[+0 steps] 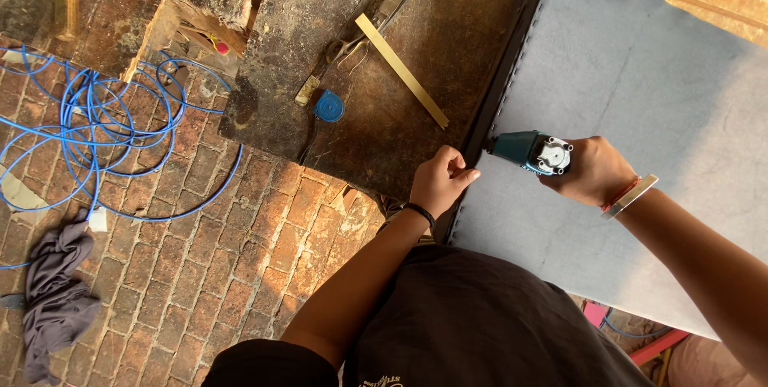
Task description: The person carries thin wooden slats across the workshop, positions them across a wooden furniture frame, and staples them in place with a pneumatic nail gun. They then pull gray fabric over the frame, stretch it taut, and staple the fabric along the frame edges, working around the sides.
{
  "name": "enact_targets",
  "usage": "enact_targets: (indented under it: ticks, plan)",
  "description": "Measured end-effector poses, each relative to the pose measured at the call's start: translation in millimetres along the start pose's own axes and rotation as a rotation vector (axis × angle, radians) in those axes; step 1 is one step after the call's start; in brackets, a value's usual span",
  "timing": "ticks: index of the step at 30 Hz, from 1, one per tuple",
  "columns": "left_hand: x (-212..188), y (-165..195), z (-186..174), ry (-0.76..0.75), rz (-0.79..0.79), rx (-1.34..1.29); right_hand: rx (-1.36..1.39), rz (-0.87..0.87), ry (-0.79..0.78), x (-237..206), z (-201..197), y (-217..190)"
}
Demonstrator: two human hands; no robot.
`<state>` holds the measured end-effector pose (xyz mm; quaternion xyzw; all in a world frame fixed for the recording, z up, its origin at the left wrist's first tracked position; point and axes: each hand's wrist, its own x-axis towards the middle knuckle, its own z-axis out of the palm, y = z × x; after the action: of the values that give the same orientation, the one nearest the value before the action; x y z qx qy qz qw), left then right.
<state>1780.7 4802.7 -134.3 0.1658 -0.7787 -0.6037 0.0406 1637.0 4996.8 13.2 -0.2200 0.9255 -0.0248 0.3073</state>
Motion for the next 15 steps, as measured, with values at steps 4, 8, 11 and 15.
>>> enact_targets:
  ticks: [4,8,11,15]
  plan:
    - [6,-12,-6,-0.062,0.063,-0.088,-0.015,-0.032,0.015,-6,8,0]
    - [16,-22,-25,-0.087,-0.099,-0.183,-0.002,-0.107,0.001,-12,17,1]
    - [22,-29,-47,-0.051,-0.247,-0.283,-0.075,0.002,-0.028,-21,26,-1]
    - [27,-31,-63,-0.022,-0.263,-0.454,-0.022,-0.123,-0.016,-32,31,-8]
